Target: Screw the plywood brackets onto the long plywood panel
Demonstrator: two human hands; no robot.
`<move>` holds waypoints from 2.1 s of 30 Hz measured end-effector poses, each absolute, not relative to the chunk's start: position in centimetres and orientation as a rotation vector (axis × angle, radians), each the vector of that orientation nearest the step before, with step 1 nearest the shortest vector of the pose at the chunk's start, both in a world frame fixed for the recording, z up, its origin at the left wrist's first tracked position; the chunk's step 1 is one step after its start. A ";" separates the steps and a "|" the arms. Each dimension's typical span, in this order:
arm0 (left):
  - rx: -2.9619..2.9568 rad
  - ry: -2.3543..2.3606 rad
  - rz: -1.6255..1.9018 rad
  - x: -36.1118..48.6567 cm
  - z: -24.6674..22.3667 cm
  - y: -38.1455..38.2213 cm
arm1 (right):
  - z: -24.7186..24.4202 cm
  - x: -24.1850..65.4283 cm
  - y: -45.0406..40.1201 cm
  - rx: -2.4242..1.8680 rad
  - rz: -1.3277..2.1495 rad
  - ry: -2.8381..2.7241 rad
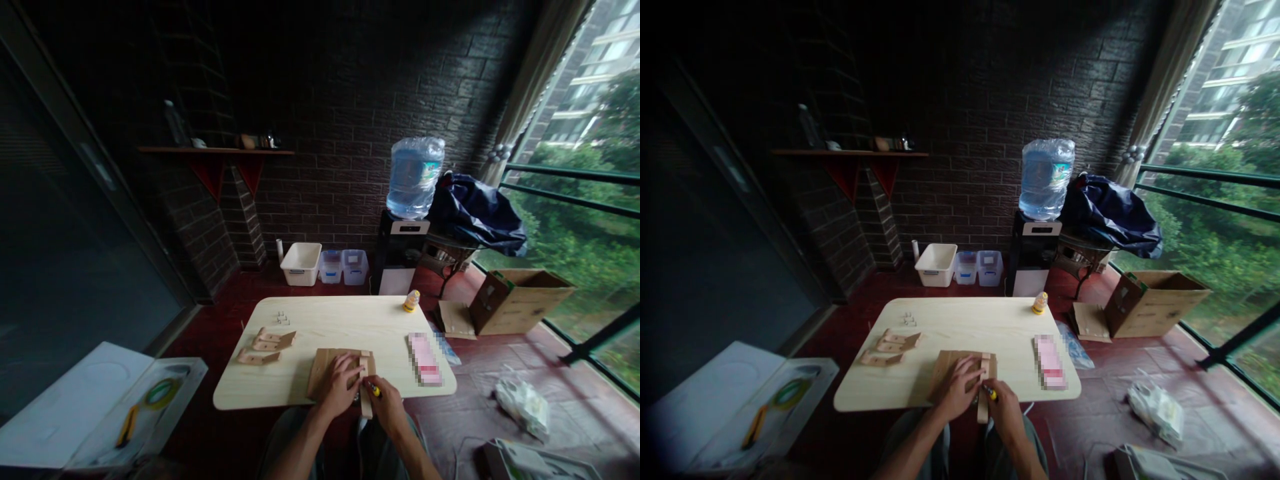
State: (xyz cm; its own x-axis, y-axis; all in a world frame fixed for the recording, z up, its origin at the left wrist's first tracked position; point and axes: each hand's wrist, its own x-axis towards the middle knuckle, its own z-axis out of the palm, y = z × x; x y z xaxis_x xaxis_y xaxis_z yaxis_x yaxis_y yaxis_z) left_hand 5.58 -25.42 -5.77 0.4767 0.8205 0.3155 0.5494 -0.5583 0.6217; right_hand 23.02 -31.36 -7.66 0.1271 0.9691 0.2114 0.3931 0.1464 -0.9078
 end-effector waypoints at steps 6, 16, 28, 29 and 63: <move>2.309 1.131 0.838 5.5 -5.8 -25.4 | -8.1 23.1 -31.8 -1.391 0.690 -1.492; 2.323 1.124 0.915 5.6 -6.6 -25.2 | -8.4 23.7 -31.7 -1.459 0.631 -1.642; 2.263 1.119 1.018 5.4 -7.2 -25.2 | -8.5 23.4 -31.6 -1.460 0.603 -1.572; 2.261 1.118 1.030 5.4 -7.4 -25.2 | -8.5 23.4 -31.6 -1.459 0.598 -1.566; 2.334 1.095 0.951 5.5 -7.6 -24.9 | -8.4 23.4 -31.8 -1.556 0.532 -1.666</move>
State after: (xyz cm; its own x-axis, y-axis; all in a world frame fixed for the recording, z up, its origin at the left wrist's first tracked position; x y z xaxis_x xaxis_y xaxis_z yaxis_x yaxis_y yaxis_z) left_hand 5.49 -24.87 -7.61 0.4642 0.7838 0.4125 0.5184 -0.6180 0.5910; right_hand 23.41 -31.80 -8.42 0.0531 0.9657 0.2543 0.6396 0.1627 -0.7513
